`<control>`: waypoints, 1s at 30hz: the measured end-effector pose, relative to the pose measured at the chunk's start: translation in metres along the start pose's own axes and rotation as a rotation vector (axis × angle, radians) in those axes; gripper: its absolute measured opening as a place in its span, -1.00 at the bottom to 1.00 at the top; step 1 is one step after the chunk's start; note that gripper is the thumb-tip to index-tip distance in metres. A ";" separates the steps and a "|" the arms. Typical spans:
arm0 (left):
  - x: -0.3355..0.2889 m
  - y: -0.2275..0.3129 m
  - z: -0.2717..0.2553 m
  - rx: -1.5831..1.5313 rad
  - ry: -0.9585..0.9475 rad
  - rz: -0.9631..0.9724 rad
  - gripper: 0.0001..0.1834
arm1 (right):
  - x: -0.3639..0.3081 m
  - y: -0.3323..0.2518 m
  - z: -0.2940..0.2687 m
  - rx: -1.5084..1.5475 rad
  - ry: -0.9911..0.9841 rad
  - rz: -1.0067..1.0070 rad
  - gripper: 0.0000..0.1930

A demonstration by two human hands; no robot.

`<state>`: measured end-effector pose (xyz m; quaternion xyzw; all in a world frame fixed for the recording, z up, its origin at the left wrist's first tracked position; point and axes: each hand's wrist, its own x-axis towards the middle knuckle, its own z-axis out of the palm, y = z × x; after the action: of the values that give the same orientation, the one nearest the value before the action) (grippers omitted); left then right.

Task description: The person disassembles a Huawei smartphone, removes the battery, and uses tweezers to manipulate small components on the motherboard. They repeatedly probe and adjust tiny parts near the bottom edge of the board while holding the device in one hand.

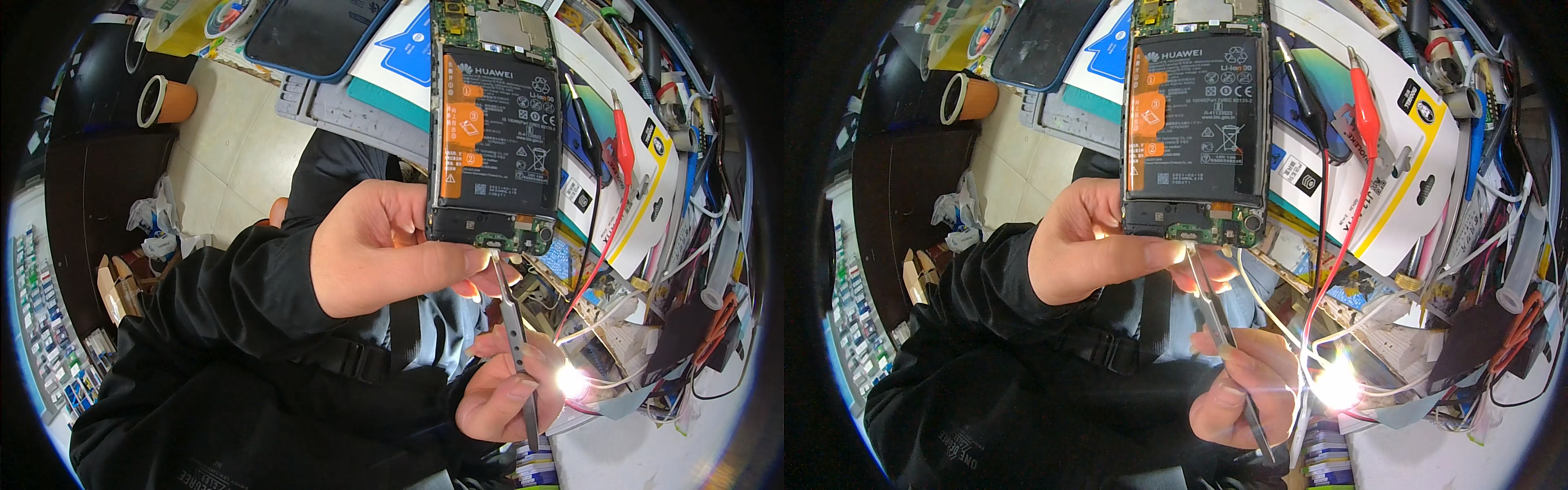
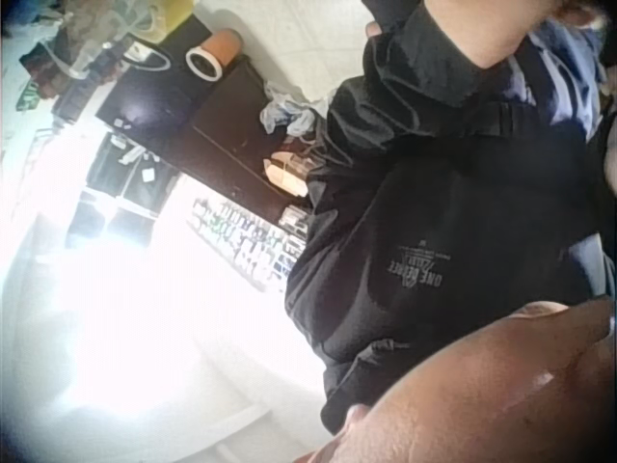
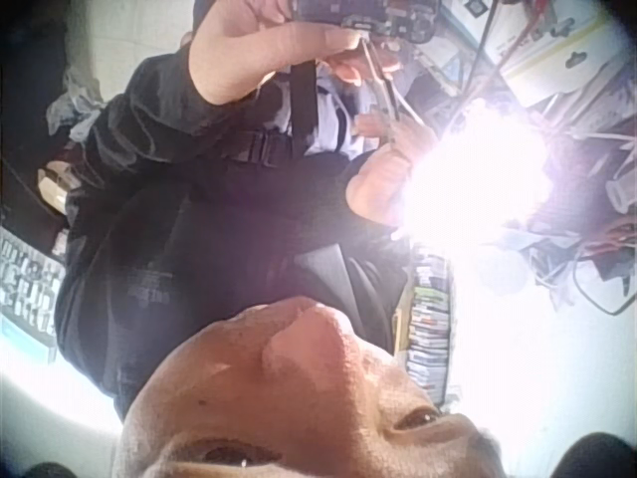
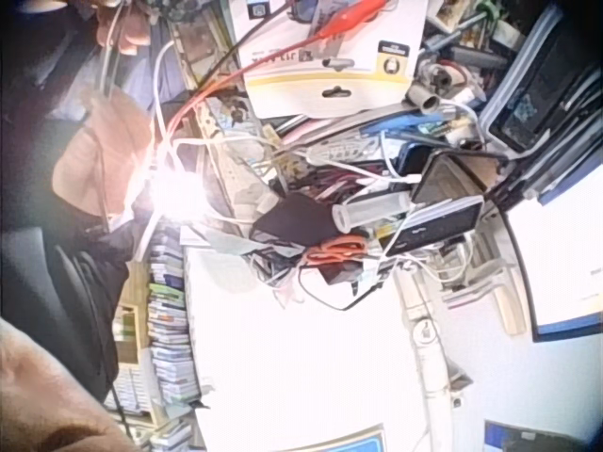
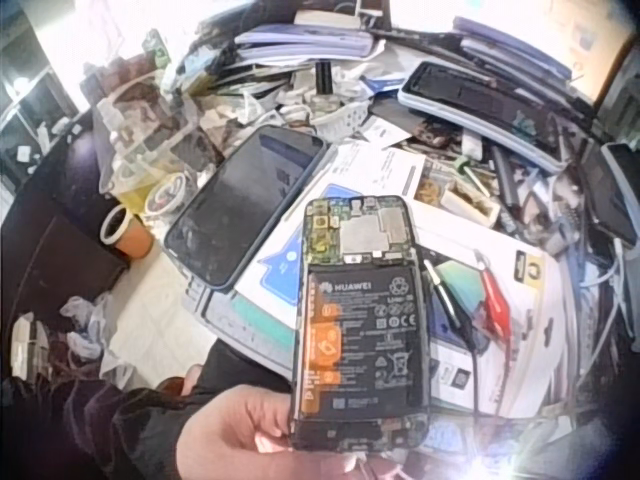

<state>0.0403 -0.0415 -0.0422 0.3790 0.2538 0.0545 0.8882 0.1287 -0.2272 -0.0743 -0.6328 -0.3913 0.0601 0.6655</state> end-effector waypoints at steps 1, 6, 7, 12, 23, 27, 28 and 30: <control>0.000 0.000 0.000 -0.002 -0.006 0.007 -0.74 | 0.000 0.000 0.000 -0.007 0.008 -0.006 -0.76; 0.000 0.000 0.001 0.025 0.015 0.002 -0.73 | -0.005 -0.004 -0.002 -0.049 0.046 -0.031 -0.71; 0.000 0.001 0.001 0.024 0.018 -0.007 -0.73 | -0.005 -0.005 -0.003 -0.049 0.066 -0.052 -0.68; 0.000 0.001 0.002 0.022 0.008 -0.014 -0.73 | -0.005 0.001 -0.011 -0.118 -0.002 -0.099 -0.61; 0.001 0.000 -0.001 -0.009 -0.014 -0.010 -0.75 | -0.004 0.005 -0.013 -0.212 -0.089 -0.165 -0.62; 0.001 0.000 -0.002 -0.024 -0.025 -0.002 -0.76 | -0.004 0.008 -0.012 -0.180 -0.050 -0.207 -0.65; 0.001 -0.001 -0.002 -0.021 -0.026 0.002 -0.76 | -0.004 0.009 -0.012 -0.193 -0.063 -0.209 -0.65; 0.001 -0.001 -0.003 -0.010 -0.038 0.026 -0.77 | -0.003 0.008 -0.014 -0.224 -0.089 -0.208 -0.66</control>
<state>0.0398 -0.0402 -0.0454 0.3788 0.2317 0.0600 0.8940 0.1381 -0.2382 -0.0817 -0.6557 -0.4884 -0.0252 0.5753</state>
